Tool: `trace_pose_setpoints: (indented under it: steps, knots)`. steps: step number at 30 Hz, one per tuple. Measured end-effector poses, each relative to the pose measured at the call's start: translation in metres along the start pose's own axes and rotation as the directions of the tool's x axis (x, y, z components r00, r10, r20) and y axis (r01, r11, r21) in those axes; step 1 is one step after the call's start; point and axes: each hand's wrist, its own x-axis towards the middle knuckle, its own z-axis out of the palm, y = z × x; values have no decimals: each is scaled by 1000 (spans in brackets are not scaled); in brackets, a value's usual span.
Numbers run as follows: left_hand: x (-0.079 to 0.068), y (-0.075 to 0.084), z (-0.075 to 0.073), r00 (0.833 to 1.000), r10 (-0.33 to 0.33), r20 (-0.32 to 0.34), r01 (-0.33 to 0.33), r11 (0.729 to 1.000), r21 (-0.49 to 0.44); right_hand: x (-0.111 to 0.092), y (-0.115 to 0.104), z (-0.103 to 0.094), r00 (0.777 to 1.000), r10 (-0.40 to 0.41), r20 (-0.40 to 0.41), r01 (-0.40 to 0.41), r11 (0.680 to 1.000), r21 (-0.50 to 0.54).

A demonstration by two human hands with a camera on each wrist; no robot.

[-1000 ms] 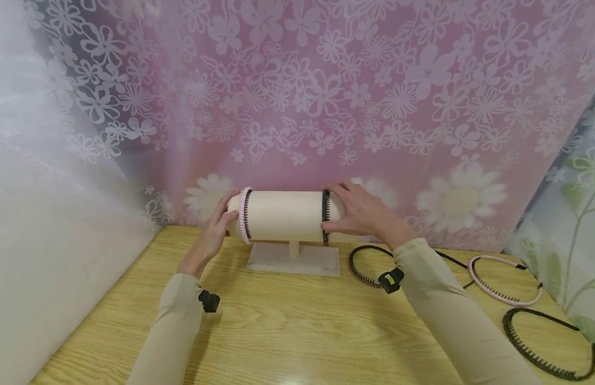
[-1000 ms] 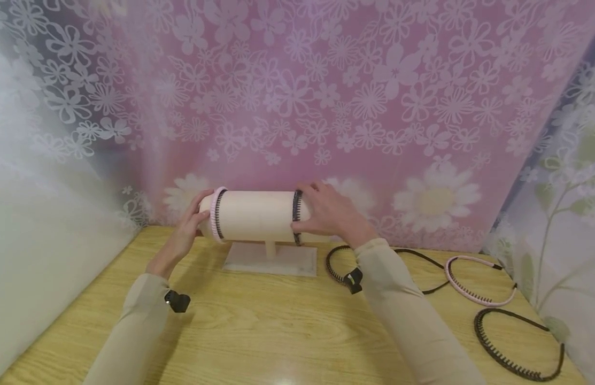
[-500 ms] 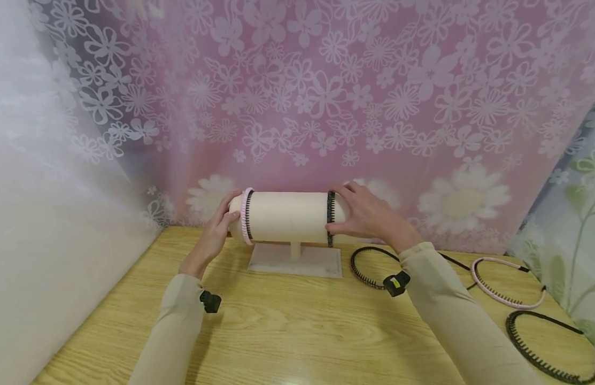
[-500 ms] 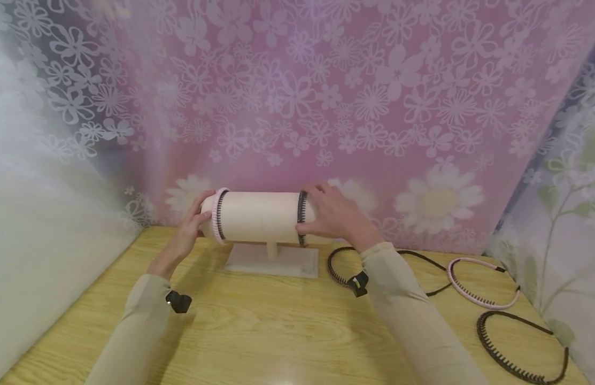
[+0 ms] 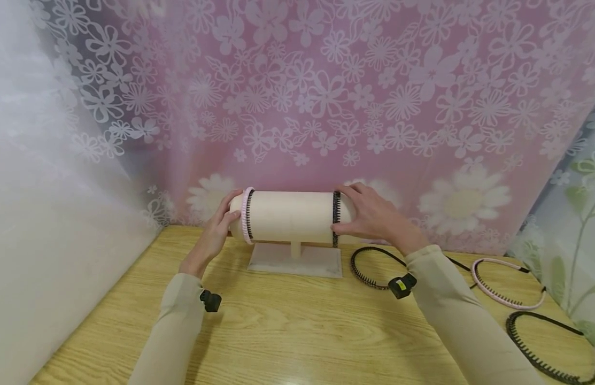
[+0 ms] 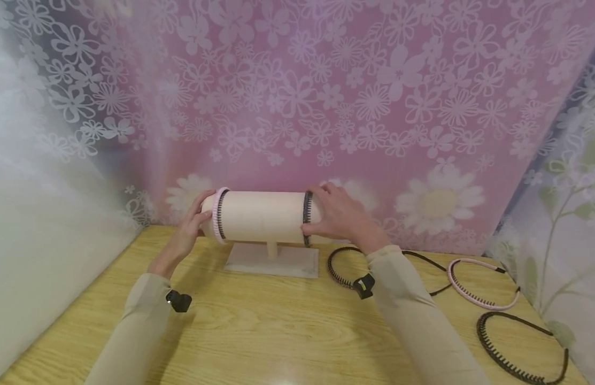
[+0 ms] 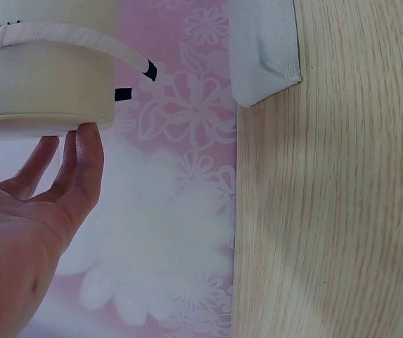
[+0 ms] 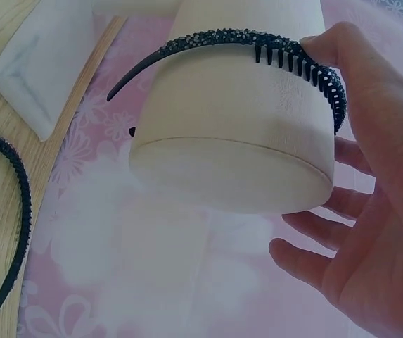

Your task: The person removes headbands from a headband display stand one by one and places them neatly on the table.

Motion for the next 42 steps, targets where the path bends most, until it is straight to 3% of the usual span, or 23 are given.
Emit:
trace_pose_setpoints:
  steps: [24,42]
  knots:
    - [0,0,0,1000,15,4,-15,1000,-4,-7,12,3,998,-50,-44,51,998,32]
    - [1,1,1,1000,5,-1,-5,1000,-9,-12,17,1,997,-42,-63,46,997,59]
